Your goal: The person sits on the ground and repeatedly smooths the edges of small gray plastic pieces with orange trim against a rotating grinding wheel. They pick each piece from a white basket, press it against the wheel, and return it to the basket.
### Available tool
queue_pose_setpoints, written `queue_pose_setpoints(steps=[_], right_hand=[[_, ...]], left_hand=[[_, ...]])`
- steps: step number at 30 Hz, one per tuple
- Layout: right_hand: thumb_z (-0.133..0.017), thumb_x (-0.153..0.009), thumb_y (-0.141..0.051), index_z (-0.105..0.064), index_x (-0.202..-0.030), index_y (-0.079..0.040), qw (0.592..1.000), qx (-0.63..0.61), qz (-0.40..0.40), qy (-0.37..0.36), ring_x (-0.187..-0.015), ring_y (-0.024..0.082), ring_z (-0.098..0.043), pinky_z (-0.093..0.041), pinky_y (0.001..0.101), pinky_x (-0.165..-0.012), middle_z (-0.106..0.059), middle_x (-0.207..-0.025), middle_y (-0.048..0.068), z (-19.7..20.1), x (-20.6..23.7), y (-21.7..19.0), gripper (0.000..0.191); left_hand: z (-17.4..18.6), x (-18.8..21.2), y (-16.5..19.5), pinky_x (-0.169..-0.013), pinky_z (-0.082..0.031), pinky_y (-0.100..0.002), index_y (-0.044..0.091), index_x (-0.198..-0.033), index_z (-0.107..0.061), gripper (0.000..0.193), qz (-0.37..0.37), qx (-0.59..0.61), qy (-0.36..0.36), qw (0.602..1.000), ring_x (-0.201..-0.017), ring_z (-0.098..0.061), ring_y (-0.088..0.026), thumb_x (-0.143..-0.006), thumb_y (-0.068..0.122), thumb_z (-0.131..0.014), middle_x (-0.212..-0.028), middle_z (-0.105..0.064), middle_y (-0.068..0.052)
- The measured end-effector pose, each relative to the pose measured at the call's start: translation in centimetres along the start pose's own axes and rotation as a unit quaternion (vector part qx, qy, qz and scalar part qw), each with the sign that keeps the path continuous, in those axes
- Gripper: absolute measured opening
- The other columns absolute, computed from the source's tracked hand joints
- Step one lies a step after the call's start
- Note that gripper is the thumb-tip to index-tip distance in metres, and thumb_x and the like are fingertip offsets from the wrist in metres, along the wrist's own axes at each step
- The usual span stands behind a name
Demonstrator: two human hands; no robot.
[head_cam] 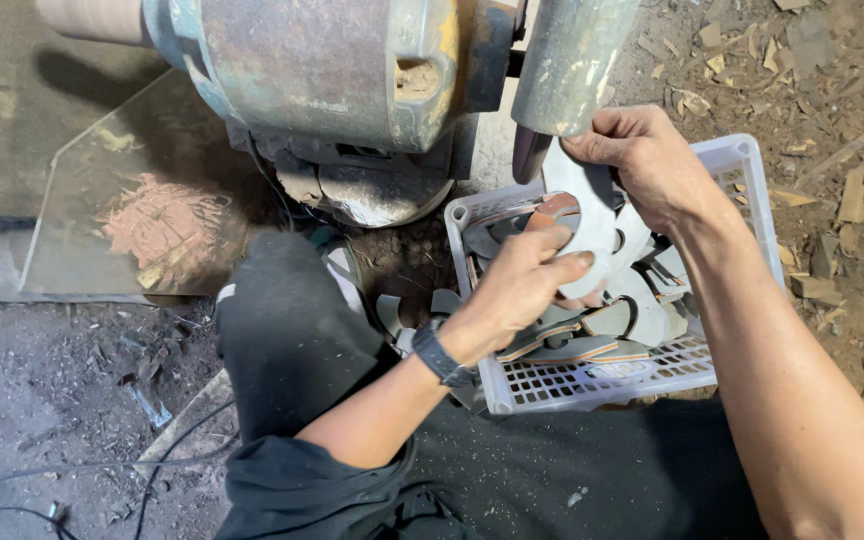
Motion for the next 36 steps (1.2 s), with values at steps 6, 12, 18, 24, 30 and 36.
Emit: queue_pose_setpoints(steps=[6,12,18,24,30,36], right_hand=[[-0.068,-0.097,-0.010,-0.075,-0.100,0.001,1.000,-0.013,0.021,0.015,-0.057,0.008,-0.060,-0.046,0.0251,-0.049,-0.071,-0.079,0.004,-0.2,0.0,-0.1,0.013],[-0.068,-0.098,-0.007,-0.074,-0.098,0.001,0.997,-0.036,0.049,0.036,-0.055,0.008,-0.059,-0.044,0.0245,-0.046,-0.070,-0.077,0.004,-0.2,-0.6,-0.3,0.011],[-0.069,-0.102,-0.009,-0.075,-0.101,0.001,0.997,-0.027,0.063,0.035,-0.067,0.009,-0.055,-0.043,0.0256,-0.061,-0.068,-0.082,0.003,-0.2,-1.0,-0.4,0.012],[-0.062,-0.101,-0.015,-0.073,-0.113,-0.002,0.999,0.028,0.018,0.007,-0.083,0.012,-0.066,-0.054,0.0288,-0.077,-0.074,-0.098,0.004,0.3,3.2,-1.5,0.021],[-0.062,-0.101,-0.015,-0.069,-0.123,0.000,0.994,0.107,0.016,0.029,-0.091,0.015,-0.067,-0.054,0.0325,-0.083,-0.074,-0.103,0.006,0.6,5.8,-1.9,0.027],[-0.077,-0.078,-0.011,-0.059,-0.135,0.004,0.817,0.533,0.214,0.055,-0.112,0.034,-0.059,-0.047,0.0450,-0.096,-0.065,-0.122,0.022,-0.7,10.3,-3.5,0.062]], left_hand=[[2.9,1.7,2.5,-0.063,-0.058,-0.030,-0.008,-0.122,-0.063,0.033,0.021,-0.037,0.027,0.999,-0.081,-0.074,-0.018,-0.094,0.010,-0.064,-0.104,-0.073,-0.014],[4.0,1.5,3.7,-0.063,-0.058,-0.029,0.000,-0.131,-0.064,0.041,-0.005,-0.055,0.038,0.998,-0.078,-0.071,-0.015,-0.092,0.010,-0.066,-0.100,-0.074,-0.012],[5.0,0.7,3.7,-0.063,-0.058,-0.032,-0.002,-0.120,-0.069,0.030,-0.011,-0.140,0.074,0.987,-0.073,-0.074,-0.020,-0.095,0.013,-0.068,-0.095,-0.077,-0.012],[3.8,3.3,5.1,-0.071,-0.056,-0.049,0.004,-0.117,-0.068,0.023,-0.149,-0.508,0.182,0.828,-0.086,-0.071,-0.043,-0.098,0.016,-0.066,-0.099,-0.074,-0.023],[3.1,4.1,4.9,-0.074,-0.057,-0.046,0.003,-0.121,-0.065,0.026,-0.249,-0.465,0.148,0.837,-0.090,-0.072,-0.042,-0.096,0.012,-0.066,-0.102,-0.073,-0.022],[3.6,2.1,0.4,-0.064,-0.053,-0.028,0.001,-0.114,-0.065,0.023,0.013,-0.021,0.002,1.000,-0.073,-0.070,-0.017,-0.100,0.019,-0.060,-0.090,-0.073,-0.008]])
Point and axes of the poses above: each hand's wrist, its own x-axis away from the middle knuckle, its own z-axis out of the back of the hand, y = z × x, the point moved 6 cm from there along -x, towards the middle knuckle
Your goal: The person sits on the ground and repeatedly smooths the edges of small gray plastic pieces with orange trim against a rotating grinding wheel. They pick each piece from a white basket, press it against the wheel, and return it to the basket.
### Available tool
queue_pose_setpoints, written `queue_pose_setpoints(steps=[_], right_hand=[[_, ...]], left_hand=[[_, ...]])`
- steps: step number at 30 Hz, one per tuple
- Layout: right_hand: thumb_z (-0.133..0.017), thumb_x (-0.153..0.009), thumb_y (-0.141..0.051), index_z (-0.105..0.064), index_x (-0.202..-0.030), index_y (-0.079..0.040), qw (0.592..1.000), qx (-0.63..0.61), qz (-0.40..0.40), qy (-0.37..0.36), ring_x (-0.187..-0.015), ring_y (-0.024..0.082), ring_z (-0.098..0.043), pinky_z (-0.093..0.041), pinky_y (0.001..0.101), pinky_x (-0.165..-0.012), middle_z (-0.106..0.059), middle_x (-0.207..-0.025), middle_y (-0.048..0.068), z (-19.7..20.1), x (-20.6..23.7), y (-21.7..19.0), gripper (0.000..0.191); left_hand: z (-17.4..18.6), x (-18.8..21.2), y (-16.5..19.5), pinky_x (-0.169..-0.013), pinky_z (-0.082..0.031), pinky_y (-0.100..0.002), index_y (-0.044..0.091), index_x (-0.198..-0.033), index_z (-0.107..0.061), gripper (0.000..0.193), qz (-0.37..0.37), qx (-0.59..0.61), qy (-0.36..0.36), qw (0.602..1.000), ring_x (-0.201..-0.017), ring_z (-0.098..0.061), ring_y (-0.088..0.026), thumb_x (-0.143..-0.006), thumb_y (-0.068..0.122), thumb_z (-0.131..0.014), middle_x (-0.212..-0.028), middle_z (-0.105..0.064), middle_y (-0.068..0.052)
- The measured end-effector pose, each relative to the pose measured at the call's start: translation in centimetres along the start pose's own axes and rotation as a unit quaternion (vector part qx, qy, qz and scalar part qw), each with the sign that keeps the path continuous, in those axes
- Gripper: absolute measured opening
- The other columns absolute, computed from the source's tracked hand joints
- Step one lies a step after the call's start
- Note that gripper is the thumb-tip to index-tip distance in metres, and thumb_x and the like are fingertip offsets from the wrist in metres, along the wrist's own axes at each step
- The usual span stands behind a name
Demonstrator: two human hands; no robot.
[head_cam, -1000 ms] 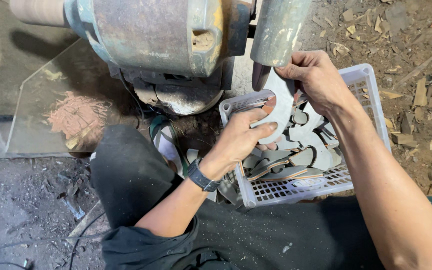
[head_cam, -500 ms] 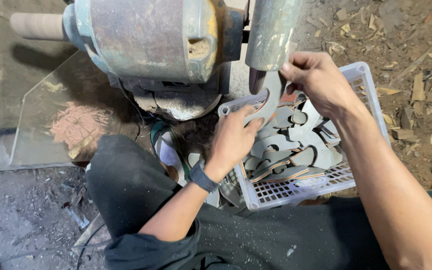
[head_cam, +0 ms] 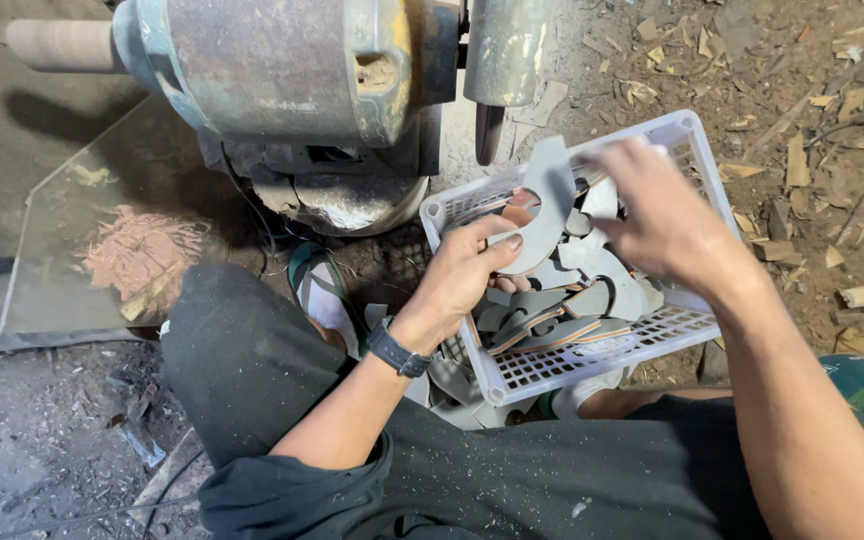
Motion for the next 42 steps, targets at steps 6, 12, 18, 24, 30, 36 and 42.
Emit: queue_pose_setpoints(steps=[6,12,18,24,30,36,42], right_hand=[[-0.070,-0.082,-0.005,-0.069,-0.121,-0.007,0.991,-0.123,-0.025,-0.035,-0.108,0.027,-0.066,-0.048,0.0466,-0.096,-0.076,-0.109,0.009,-2.2,1.0,-1.8,0.039],[-0.063,-0.100,-0.016,-0.066,-0.112,0.000,0.817,-0.529,-0.229,-0.023,-0.083,0.019,-0.071,-0.058,0.0348,-0.078,-0.074,-0.091,0.009,-1.5,-0.6,1.9,0.021],[-0.062,-0.103,-0.022,-0.064,-0.107,-0.004,0.780,-0.584,-0.224,-0.031,-0.076,0.013,-0.065,-0.051,0.0291,-0.069,-0.071,-0.089,0.006,-2.7,-1.2,2.7,0.018],[-0.061,-0.107,-0.027,-0.068,-0.106,-0.003,0.754,-0.616,-0.228,-0.026,-0.075,0.012,-0.062,-0.050,0.0281,-0.070,-0.070,-0.090,0.004,-3.5,-2.7,3.3,0.025],[-0.066,-0.096,-0.015,-0.068,-0.105,-0.002,0.777,-0.586,-0.227,-0.038,-0.077,0.015,-0.072,-0.059,0.0296,-0.074,-0.073,-0.089,0.007,-3.3,-3.8,2.6,0.016],[-0.066,-0.100,-0.014,-0.068,-0.104,0.001,0.811,-0.550,-0.196,-0.046,-0.071,0.012,-0.066,-0.054,0.0269,-0.065,-0.071,-0.083,0.007,-3.6,-5.3,2.7,0.016],[-0.066,-0.101,-0.013,-0.069,-0.108,0.003,0.806,-0.563,-0.177,-0.053,-0.061,0.010,-0.060,-0.048,0.0243,-0.055,-0.069,-0.078,0.007,-4.9,-7.0,2.6,0.017]], left_hand=[[0.2,-0.5,-0.8,-0.061,-0.050,-0.027,0.003,-0.112,-0.064,0.045,0.068,0.149,-0.044,0.985,-0.069,-0.065,-0.015,-0.106,0.045,-0.049,-0.086,-0.069,-0.006],[0.8,0.1,0.3,-0.081,-0.056,-0.031,0.001,-0.131,-0.063,0.070,0.012,-0.056,0.029,0.998,-0.097,-0.067,-0.013,-0.106,0.063,-0.041,-0.111,-0.069,-0.009],[-3.3,1.1,1.1,-0.089,-0.059,-0.040,0.018,-0.156,-0.038,0.066,0.058,0.134,-0.129,0.981,-0.108,-0.070,-0.026,-0.104,0.058,-0.039,-0.128,-0.067,-0.018],[-4.2,0.4,0.6,-0.094,-0.060,-0.042,0.001,-0.145,-0.048,0.051,0.072,0.199,-0.151,0.966,-0.113,-0.071,-0.030,-0.106,0.033,-0.055,-0.126,-0.068,-0.023],[-4.4,-1.5,-1.1,-0.086,-0.062,-0.036,-0.008,-0.128,-0.060,0.035,0.010,0.095,-0.059,0.994,-0.101,-0.074,-0.025,-0.103,0.017,-0.058,-0.114,-0.073,-0.018],[-5.7,-2.6,-1.9,-0.079,-0.061,-0.031,-0.003,-0.123,-0.062,0.026,-0.045,0.103,-0.018,0.994,-0.093,-0.071,-0.016,-0.107,0.017,-0.056,-0.106,-0.072,-0.011],[-6.4,-4.0,-2.5,-0.081,-0.062,-0.033,-0.003,-0.122,-0.059,0.024,-0.060,0.175,0.022,0.983,-0.093,-0.070,-0.015,-0.106,0.015,-0.056,-0.110,-0.068,-0.009]])
Point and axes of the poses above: each hand's wrist, its own x-axis away from the middle knuckle, its own z-axis out of the back of the hand, y = z × x, the point moved 6 cm from there along -x, towards the middle knuckle
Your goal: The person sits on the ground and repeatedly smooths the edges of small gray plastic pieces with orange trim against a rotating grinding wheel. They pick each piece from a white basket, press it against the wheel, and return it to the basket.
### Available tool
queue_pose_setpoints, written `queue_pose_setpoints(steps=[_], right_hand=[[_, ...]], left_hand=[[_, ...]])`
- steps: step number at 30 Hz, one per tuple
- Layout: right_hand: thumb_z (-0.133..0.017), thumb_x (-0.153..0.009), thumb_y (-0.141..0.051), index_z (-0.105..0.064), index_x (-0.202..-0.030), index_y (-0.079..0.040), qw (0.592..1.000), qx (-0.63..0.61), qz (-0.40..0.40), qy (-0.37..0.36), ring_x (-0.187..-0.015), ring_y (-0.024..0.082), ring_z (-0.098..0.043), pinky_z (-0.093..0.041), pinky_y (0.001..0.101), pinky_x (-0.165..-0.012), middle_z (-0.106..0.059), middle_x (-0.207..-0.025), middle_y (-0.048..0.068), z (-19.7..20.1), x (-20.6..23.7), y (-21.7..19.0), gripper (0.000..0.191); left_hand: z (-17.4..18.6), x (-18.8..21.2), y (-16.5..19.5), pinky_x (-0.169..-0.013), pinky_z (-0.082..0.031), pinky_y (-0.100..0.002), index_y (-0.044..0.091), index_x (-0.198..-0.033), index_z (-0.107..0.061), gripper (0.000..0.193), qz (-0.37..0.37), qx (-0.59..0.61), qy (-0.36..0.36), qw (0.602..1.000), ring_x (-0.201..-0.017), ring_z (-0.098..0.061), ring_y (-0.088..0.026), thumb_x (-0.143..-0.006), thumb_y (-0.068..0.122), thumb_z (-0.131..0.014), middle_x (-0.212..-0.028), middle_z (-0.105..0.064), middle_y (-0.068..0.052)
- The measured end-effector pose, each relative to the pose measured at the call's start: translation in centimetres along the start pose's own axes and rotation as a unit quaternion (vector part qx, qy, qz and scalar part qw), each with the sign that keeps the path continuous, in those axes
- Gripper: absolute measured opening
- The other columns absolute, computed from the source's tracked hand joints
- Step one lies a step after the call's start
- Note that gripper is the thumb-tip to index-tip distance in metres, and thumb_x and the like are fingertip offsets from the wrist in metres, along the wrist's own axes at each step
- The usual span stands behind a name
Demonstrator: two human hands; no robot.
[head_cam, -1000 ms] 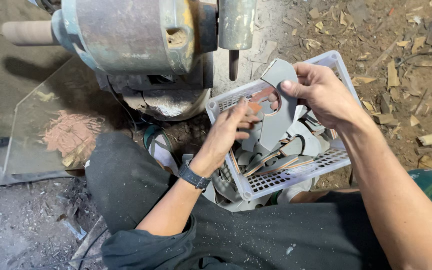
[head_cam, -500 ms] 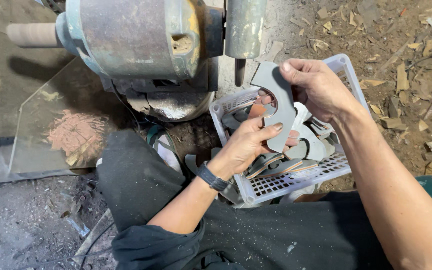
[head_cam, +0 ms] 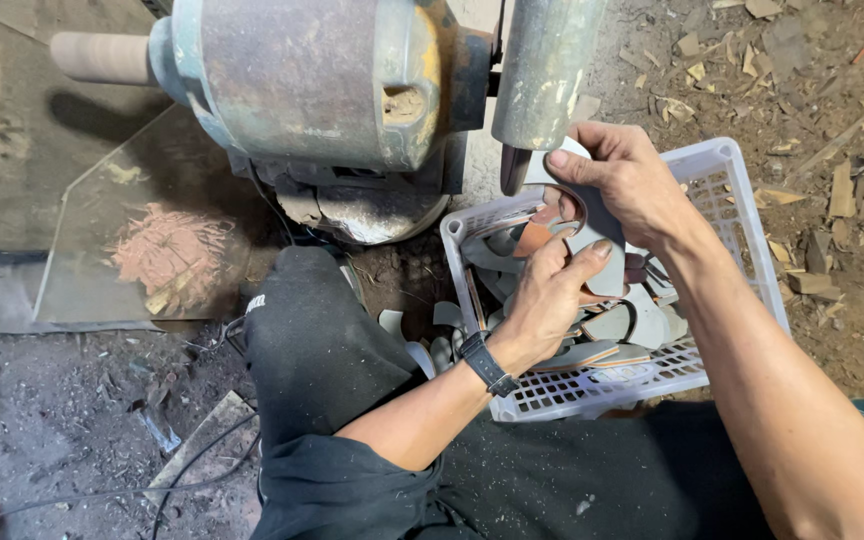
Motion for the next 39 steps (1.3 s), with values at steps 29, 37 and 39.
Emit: queue_pose_setpoints(steps=[29,37,39], right_hand=[[-0.062,-0.097,-0.002,-0.068,-0.106,0.006,1.000,-0.028,-0.001,0.005,-0.056,0.014,-0.061,-0.049,0.0258,-0.051,-0.067,-0.076,0.012,1.1,-2.2,0.9,0.013],[-0.063,-0.096,-0.005,-0.070,-0.106,0.002,0.999,-0.028,-0.029,0.013,-0.058,0.014,-0.064,-0.050,0.0268,-0.050,-0.070,-0.078,0.010,0.4,-1.6,1.2,0.015],[-0.064,-0.099,-0.010,-0.070,-0.103,0.001,0.999,-0.002,-0.033,0.027,-0.062,0.014,-0.063,-0.049,0.0276,-0.054,-0.069,-0.080,0.008,1.0,-1.3,1.0,0.014]], left_hand=[[1.0,-1.9,-1.5,-0.081,-0.065,-0.040,-0.004,-0.113,-0.056,0.022,0.018,0.022,0.047,0.998,-0.093,-0.069,-0.017,-0.104,0.017,-0.059,-0.108,-0.065,-0.011],[0.5,-1.0,-0.3,-0.086,-0.064,-0.041,-0.003,-0.123,-0.055,0.027,0.011,0.028,0.016,0.999,-0.097,-0.068,-0.018,-0.106,0.018,-0.059,-0.113,-0.064,-0.010],[0.7,-0.2,0.9,-0.085,-0.064,-0.038,-0.003,-0.128,-0.057,0.032,0.038,-0.021,-0.025,0.999,-0.100,-0.071,-0.022,-0.106,0.021,-0.056,-0.113,-0.068,-0.015]])
Point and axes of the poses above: each hand's wrist, its own x-axis away from the middle knuckle, its own z-axis out of the back of the hand, y = z × x, the point moved 6 cm from there along -x, towards the middle knuckle
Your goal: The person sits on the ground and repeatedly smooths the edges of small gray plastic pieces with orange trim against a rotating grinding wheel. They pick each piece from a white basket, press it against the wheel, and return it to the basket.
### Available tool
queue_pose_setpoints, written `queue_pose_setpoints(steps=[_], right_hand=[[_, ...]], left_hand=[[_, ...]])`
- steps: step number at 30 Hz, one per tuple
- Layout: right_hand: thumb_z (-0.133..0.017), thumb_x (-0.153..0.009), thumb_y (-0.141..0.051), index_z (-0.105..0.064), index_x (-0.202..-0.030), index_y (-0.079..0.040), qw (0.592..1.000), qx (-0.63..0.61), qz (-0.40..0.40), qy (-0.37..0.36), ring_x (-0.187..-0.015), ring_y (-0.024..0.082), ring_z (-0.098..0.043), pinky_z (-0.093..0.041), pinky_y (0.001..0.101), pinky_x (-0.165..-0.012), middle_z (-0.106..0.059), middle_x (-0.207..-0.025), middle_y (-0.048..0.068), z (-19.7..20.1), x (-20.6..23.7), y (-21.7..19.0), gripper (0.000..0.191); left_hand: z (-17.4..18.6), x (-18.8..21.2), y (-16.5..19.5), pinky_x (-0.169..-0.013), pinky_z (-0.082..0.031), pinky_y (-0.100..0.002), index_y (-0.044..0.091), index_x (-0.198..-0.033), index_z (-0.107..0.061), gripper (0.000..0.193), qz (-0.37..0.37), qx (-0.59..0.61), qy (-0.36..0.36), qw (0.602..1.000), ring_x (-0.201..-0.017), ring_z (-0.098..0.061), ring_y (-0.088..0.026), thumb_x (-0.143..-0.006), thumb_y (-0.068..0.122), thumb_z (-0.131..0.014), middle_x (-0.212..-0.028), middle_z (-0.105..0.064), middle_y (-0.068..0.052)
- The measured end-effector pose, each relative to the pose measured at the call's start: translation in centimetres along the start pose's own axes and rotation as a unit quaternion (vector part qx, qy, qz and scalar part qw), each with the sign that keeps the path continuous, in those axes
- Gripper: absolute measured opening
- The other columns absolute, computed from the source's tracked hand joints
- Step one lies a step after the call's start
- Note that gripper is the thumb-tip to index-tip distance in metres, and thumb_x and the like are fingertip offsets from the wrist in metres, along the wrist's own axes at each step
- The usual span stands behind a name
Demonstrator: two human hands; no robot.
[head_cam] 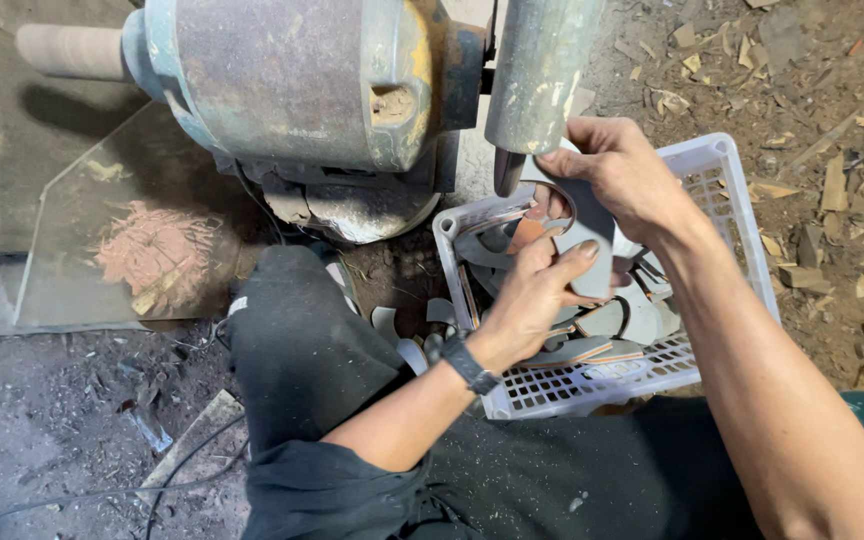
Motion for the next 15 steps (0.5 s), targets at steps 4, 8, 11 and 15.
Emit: queue_pose_setpoints(steps=[4,8,11,15], right_hand=[[-0.066,-0.103,-0.017,-0.069,-0.096,-0.002,0.997,0.015,-0.039,0.060,-0.070,0.015,-0.063,-0.051,0.0314,-0.065,-0.068,-0.083,0.005,3.7,3.1,-0.4,0.017],[-0.065,-0.102,-0.016,-0.069,-0.096,-0.002,0.996,-0.046,-0.041,0.058,-0.080,0.019,-0.070,-0.060,0.0362,-0.080,-0.071,-0.089,0.006,5.7,5.6,-0.7,0.015],[-0.062,-0.100,-0.014,-0.072,-0.103,0.000,0.993,-0.056,-0.062,0.078,-0.083,0.021,-0.071,-0.059,0.0381,-0.080,-0.073,-0.095,0.010,6.1,6.9,0.1,0.018],[-0.062,-0.101,-0.012,-0.070,-0.105,0.003,0.994,-0.061,-0.060,0.073,-0.083,0.023,-0.071,-0.060,0.0392,-0.081,-0.073,-0.097,0.013,6.2,8.4,0.8,0.018]], left_hand=[[1.7,2.7,1.8,-0.078,-0.059,-0.037,0.008,-0.136,-0.053,0.042,0.046,-0.033,0.011,0.998,-0.102,-0.071,-0.027,-0.103,0.033,-0.048,-0.119,-0.069,-0.015],[3.6,3.2,2.6,-0.088,-0.059,-0.040,-0.001,-0.127,-0.056,0.052,0.089,0.072,0.044,0.992,-0.102,-0.074,-0.030,-0.103,0.043,-0.040,-0.119,-0.070,-0.020],[5.0,3.5,2.9,-0.089,-0.059,-0.044,-0.003,-0.122,-0.056,0.054,0.075,0.070,0.063,0.993,-0.100,-0.074,-0.034,-0.101,0.043,-0.038,-0.119,-0.069,-0.021],[5.5,4.2,3.4,-0.087,-0.059,-0.042,-0.001,-0.120,-0.061,0.049,0.057,0.065,0.043,0.995,-0.098,-0.074,-0.034,-0.099,0.039,-0.041,-0.119,-0.070,-0.021]])
Point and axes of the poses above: each hand's wrist, its own x-axis away from the middle knuckle, its own z-axis out of the back of the hand, y = z × x, the point moved 6 cm from there along -x, towards the middle knuckle
